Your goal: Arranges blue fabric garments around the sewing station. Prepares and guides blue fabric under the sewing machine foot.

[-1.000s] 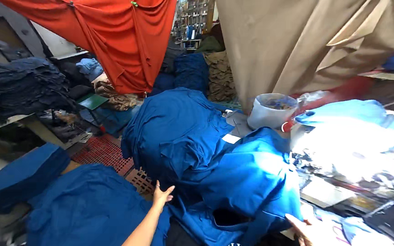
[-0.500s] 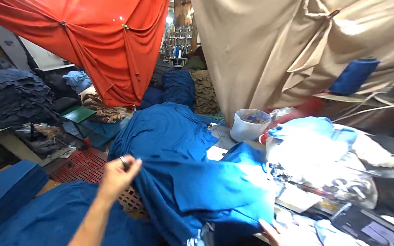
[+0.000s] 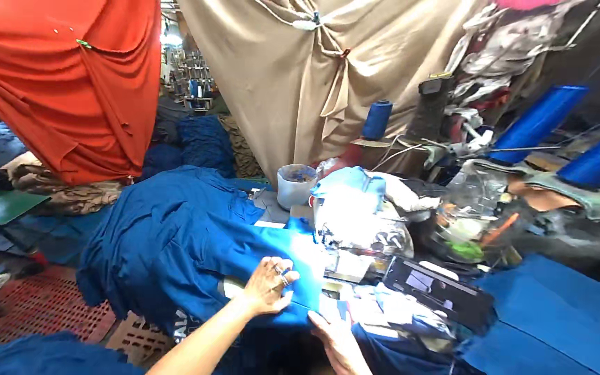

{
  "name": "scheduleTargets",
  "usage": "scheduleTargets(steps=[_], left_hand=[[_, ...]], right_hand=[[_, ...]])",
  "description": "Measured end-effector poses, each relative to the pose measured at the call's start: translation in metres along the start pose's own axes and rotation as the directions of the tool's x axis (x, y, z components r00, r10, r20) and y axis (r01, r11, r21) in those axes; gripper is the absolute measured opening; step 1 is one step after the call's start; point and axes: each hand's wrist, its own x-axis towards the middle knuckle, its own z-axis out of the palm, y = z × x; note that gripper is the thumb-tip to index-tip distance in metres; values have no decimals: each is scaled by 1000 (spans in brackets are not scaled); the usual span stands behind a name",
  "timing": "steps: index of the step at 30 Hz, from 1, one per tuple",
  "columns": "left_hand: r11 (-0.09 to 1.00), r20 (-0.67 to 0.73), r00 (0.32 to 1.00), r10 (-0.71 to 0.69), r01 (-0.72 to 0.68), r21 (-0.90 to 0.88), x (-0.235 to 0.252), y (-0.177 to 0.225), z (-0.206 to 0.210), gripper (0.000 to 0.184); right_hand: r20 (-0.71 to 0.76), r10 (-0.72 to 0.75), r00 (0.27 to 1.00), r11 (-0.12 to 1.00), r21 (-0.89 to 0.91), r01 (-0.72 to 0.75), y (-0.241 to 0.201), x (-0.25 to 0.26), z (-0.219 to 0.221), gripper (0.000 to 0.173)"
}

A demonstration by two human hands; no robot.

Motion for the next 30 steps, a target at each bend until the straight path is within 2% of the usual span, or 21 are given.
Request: scheduleTargets(steps=[2,4,6,8,10,14,18,20,23,27,30], left_hand=[[990,141,980,-140,143,-11,-11,2,6,38],[955,265,922,-282,295,-11,-8,-8,-8,36],[947,271,915,-298,319,-36,-3,-19,-21,24],[933,289,909,-299,342,-111,7,-20,-37,23],[925,280,926,-254,317,-209,21,-10,-56,20],[955,317,949,-4,97,-280,38,36,-85,23],[975,306,941,142,-80,-208,14,64,-69,20],[979,293,944,151,-101,-179,3,64,-56,20],[983,280,952,125,-80,-167,6,62,-45,20],[992,320,947,19,21,-121,34,60,-32,26],[990,329,941,-85,116,-76,56,60,-22,25]], right_hand=[[6,2,1000,1000,-11,-2,-2,-1,-2,31],[13,8,1000,1000,-3,-8,-3,0,-4,28],[-10,8,1000,1000,17,-8,0,1,-5,24],[-25,15,1000,999,30,-14,4,3,-8,21],[-35,26,999,999,37,-25,7,4,-8,16],[9,41,999,998,41,-41,8,2,-8,21],[13,35,999,999,-19,-35,12,-1,-9,8],[22,33,999,999,-37,-32,14,-2,-10,3],[12,14,1000,999,-51,-13,9,3,-10,9],[-30,-45,999,992,-122,41,-6,28,-9,4],[-71,-50,996,987,-155,39,-22,47,-5,12]])
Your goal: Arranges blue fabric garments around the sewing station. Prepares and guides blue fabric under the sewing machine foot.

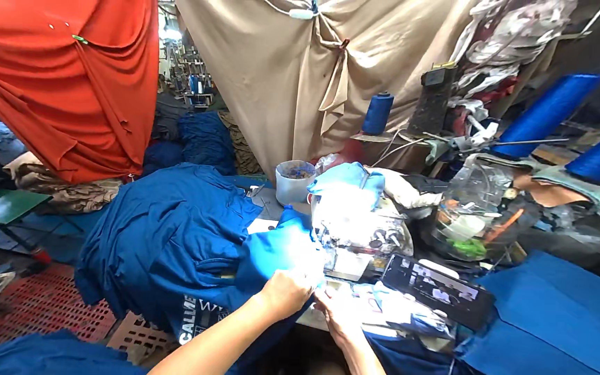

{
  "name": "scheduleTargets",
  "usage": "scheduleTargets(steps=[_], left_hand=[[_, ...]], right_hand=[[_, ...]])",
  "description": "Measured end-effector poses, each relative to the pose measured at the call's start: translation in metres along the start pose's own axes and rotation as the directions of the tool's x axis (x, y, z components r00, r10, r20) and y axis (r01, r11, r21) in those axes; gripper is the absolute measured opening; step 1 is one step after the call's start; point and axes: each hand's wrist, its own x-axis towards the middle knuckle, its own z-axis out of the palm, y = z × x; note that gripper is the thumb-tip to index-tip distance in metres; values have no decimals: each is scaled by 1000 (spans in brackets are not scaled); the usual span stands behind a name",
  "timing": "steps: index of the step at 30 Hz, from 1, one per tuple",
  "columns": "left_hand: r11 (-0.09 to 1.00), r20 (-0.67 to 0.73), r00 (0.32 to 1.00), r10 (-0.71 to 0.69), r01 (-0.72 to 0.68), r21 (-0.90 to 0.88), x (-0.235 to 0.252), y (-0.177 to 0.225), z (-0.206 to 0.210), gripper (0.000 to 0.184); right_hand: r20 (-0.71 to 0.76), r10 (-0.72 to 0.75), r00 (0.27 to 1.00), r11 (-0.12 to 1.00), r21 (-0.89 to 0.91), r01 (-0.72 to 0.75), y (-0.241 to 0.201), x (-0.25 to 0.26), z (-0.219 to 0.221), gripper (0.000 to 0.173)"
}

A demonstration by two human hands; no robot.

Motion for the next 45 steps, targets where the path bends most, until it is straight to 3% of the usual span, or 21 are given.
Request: scheduleTargets(steps=[9,13,17,23,28,31,34,38,42,45], left_hand=[[986,24,986,-166,167,-21,28,4,6,23],[928,281,902,-328,363,-83,68,2,-8,34],[879,374,834,-406,469,-92,90,-6,-16,35],[919,233,916,-326,365,-151,37,5,-23,23],[960,36,971,-236,238,-146,10,9,7,20],[955,128,957,-260,275,-114,32,9,0,25],[916,301,885,-357,395,-75,66,9,-14,34],[868,361,811,-461,497,-7,97,6,-15,36],[870,389,812,-435,491,-53,82,3,-25,32],[861,338,821,-460,505,-56,41,0,-35,35]], right_hand=[[26,-33,999,997,64,31,-13,14,2,15],[-15,-54,998,997,57,55,-20,29,4,15],[-35,-76,996,997,-7,76,-23,37,3,14],[111,-43,993,999,-26,46,-2,9,-4,10],[70,-82,994,994,-61,87,8,-11,-9,8],[-6,-96,995,992,-78,95,-3,-2,-7,12],[-71,-113,991,981,-164,100,-20,17,-3,13],[-77,-101,992,956,-283,75,-32,38,-1,19],[-82,-127,988,934,-346,91,-28,18,-4,20],[-49,-148,988,960,-248,131,-12,-12,-13,15]])
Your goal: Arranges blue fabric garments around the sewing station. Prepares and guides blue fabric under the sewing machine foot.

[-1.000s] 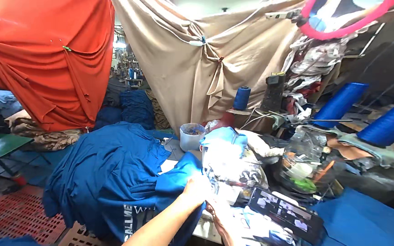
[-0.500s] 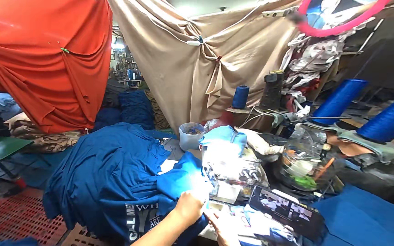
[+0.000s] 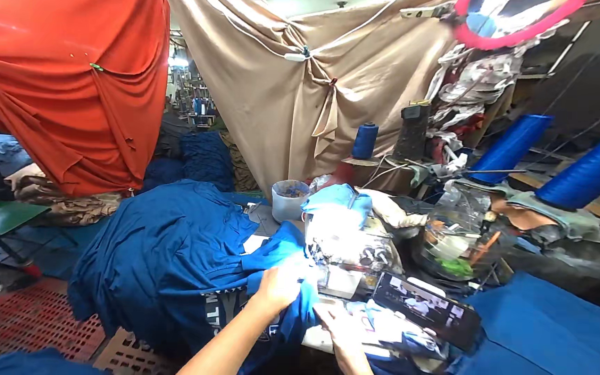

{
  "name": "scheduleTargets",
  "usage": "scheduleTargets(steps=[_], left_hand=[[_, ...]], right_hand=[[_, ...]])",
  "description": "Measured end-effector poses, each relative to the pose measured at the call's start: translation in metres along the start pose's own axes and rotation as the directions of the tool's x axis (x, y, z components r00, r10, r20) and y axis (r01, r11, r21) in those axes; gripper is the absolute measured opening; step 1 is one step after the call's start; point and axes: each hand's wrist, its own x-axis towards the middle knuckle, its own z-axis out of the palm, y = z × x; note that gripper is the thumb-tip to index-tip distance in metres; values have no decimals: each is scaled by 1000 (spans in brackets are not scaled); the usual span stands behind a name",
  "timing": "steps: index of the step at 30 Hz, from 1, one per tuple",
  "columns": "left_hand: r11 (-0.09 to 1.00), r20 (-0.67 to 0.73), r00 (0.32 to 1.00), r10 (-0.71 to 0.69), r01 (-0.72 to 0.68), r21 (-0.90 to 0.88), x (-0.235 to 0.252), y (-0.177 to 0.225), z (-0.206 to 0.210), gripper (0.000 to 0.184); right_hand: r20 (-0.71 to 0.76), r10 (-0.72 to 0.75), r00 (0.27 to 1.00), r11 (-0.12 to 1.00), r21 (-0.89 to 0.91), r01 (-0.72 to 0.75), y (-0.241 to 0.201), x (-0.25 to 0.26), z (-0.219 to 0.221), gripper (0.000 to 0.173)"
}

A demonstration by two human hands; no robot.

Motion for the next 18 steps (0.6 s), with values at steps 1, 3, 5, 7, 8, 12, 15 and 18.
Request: scheduleTargets(steps=[1,3,5,7,8,12,15,18], left_hand=[[1000,-67,998,8,-8,6,-12,-13,6,34],[997,-288,954,77,-81,-2,-30,-41,29,32],[968,-586,788,187,-248,-25,-37,-61,58,23],[922,-681,701,213,-375,-97,-41,-59,71,14],[900,-686,692,226,-418,-125,-41,-53,74,11],[859,-663,665,342,-508,-66,-36,-45,86,9],[833,-636,648,420,-553,-13,-32,-49,92,9],[809,-645,621,445,-588,-8,-32,-50,93,6]], right_hand=[[-2,2,1000,999,44,-2,5,-8,-2,13],[5,4,1000,995,104,-5,16,-16,-4,9],[20,31,999,989,141,-34,17,-20,-2,8],[58,77,995,964,251,-90,11,-22,1,11],[91,99,991,936,330,-124,5,-23,3,10],[149,120,982,891,420,-172,0,-25,7,5],[120,118,986,926,346,-153,5,-26,6,9],[99,114,988,936,323,-140,6,-28,6,12]])
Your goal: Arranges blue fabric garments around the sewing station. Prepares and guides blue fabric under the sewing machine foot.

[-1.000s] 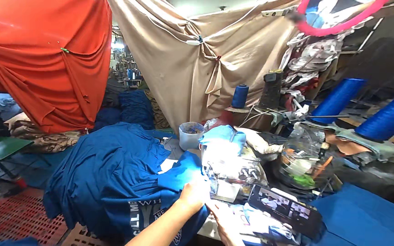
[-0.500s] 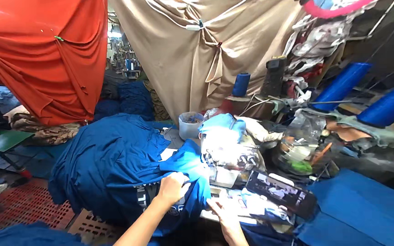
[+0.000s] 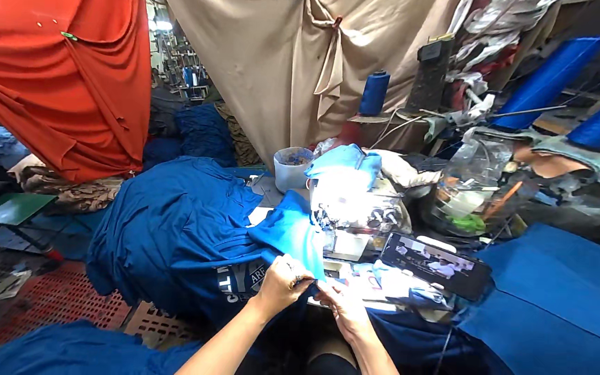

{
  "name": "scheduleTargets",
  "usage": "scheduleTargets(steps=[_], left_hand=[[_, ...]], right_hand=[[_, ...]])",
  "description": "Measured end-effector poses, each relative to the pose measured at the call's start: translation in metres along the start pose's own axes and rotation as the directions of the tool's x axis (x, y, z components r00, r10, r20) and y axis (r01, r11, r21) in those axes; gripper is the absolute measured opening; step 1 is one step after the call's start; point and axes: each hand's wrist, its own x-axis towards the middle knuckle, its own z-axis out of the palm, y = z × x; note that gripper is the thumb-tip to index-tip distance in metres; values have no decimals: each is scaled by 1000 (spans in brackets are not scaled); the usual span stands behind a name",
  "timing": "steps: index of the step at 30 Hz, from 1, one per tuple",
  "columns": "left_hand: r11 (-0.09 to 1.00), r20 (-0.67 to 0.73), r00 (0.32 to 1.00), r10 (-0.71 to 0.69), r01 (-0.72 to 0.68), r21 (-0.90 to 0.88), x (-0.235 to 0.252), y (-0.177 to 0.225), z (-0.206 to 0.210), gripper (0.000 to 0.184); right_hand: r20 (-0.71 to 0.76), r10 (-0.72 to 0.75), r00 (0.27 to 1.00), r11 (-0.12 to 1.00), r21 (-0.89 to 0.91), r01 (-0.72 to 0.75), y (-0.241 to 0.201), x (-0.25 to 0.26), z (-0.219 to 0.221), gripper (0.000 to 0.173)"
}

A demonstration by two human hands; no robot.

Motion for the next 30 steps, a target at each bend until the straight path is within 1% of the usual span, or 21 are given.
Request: scheduleTargets(steps=[4,8,15,18,19,20,21,22,23,25,27,28,29,30], left_hand=[[999,7,999,37,-37,-9,1,2,-4,6],[995,58,993,103,-102,-14,0,2,-6,9],[988,158,976,152,-153,-6,2,2,-9,14],[976,118,969,218,-219,-8,1,0,-6,14],[969,82,967,241,-244,28,-1,0,-4,14],[961,55,966,254,-258,101,-3,-1,-1,17],[946,55,966,253,-259,194,-5,-3,2,27],[921,66,968,243,-252,297,-5,-6,5,39],[898,73,970,231,-241,368,-3,-11,8,45],[879,61,977,206,-212,427,7,-19,15,49],[880,75,987,140,-159,448,20,-19,17,50],[877,135,988,71,-126,464,27,-14,16,52],[868,241,970,-37,-88,489,34,-7,12,59],[858,332,933,-139,-54,510,41,-1,10,64]], right_hand=[[20,-32,999,999,-5,32,-2,-3,1,11],[54,-50,997,999,-1,50,2,-2,-1,13],[76,-77,994,996,-44,80,1,0,-1,17],[65,-135,989,989,-45,138,-2,1,1,17],[48,-154,987,986,-55,157,-4,0,3,16],[34,-168,985,983,-68,170,-6,0,4,16],[29,-182,983,980,-78,184,-9,-1,4,16],[23,-200,979,975,-93,202,-12,-3,6,16],[12,-216,976,970,-114,216,-14,-3,7,16],[-19,-216,976,957,-204,208,-14,-4,8,16],[-38,-199,979,930,-323,176,-3,-3,6,16],[-43,-197,980,916,-365,168,3,-3,5,17],[-48,-194,980,905,-394,160,7,-3,4,18],[-53,-191,980,897,-415,152,9,-4,4,19]])
